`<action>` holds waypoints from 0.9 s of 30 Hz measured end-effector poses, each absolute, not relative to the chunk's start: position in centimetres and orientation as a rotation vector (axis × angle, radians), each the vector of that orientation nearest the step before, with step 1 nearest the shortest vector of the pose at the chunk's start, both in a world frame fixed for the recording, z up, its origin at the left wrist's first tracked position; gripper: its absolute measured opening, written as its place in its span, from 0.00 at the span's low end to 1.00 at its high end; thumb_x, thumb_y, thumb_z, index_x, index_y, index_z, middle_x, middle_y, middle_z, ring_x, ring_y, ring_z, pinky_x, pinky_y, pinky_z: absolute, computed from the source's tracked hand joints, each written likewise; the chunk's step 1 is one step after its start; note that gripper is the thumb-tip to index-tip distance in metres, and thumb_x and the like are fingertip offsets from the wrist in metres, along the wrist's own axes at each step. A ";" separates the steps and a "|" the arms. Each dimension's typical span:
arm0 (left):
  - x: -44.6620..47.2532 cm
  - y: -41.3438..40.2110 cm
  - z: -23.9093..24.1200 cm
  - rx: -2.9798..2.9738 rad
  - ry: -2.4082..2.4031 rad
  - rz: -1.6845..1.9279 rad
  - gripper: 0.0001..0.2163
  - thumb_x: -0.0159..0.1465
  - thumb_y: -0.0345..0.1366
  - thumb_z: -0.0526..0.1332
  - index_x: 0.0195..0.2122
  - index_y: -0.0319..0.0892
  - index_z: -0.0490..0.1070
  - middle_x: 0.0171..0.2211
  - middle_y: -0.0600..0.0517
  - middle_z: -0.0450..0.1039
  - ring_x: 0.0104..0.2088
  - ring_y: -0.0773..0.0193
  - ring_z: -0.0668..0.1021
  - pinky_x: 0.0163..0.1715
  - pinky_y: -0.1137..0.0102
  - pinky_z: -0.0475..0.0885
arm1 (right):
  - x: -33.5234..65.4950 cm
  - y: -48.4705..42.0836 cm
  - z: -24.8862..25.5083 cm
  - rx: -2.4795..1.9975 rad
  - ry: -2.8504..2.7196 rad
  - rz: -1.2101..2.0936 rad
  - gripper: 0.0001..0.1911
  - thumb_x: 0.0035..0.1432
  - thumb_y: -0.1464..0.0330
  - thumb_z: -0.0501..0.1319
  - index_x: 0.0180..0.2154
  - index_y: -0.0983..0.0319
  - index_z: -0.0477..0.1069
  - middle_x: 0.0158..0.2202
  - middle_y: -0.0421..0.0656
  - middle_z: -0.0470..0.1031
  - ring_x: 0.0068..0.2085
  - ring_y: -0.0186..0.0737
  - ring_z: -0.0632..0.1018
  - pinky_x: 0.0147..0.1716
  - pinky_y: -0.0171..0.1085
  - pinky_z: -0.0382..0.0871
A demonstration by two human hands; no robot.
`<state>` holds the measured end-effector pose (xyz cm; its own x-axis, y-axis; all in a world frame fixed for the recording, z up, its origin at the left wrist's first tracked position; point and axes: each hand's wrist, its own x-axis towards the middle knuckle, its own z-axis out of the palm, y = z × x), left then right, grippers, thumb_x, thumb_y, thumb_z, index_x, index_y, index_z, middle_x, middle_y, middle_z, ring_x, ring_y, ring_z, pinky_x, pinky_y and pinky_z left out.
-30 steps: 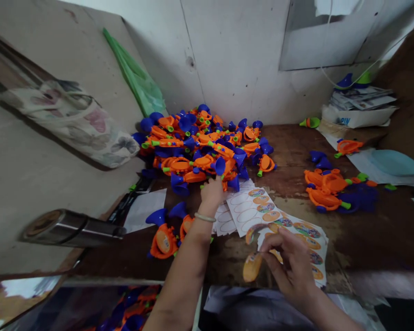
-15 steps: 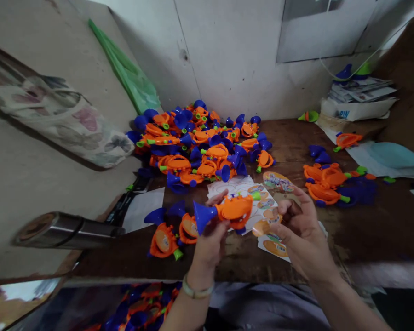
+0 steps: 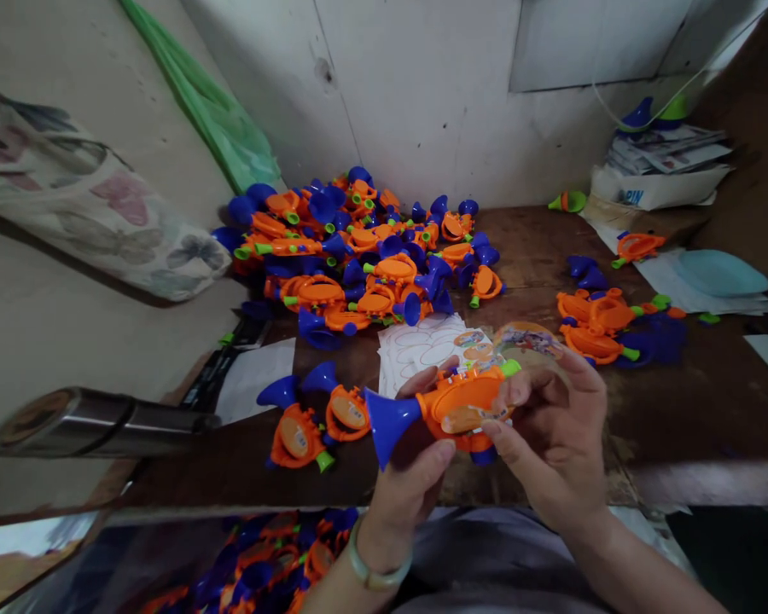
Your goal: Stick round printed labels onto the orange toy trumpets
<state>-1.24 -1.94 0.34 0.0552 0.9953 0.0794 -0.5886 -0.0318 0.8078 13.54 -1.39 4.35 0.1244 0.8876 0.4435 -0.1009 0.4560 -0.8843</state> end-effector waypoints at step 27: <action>-0.8 -1.4 0.6 0.881 0.932 1.501 0.24 0.55 0.57 0.81 0.42 0.49 0.78 0.53 0.46 0.82 0.61 0.40 0.83 0.64 0.44 0.79 | 14.0 -1.2 4.0 -0.855 -1.232 0.910 0.40 0.61 0.80 0.71 0.66 0.41 0.64 0.43 0.36 0.73 0.42 0.36 0.79 0.38 0.33 0.81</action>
<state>-0.76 -1.39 0.65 -0.1156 0.9925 0.0386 -0.4057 -0.0826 0.9103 13.99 -1.17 4.04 0.0988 0.9150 0.3913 -0.1053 0.4006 -0.9102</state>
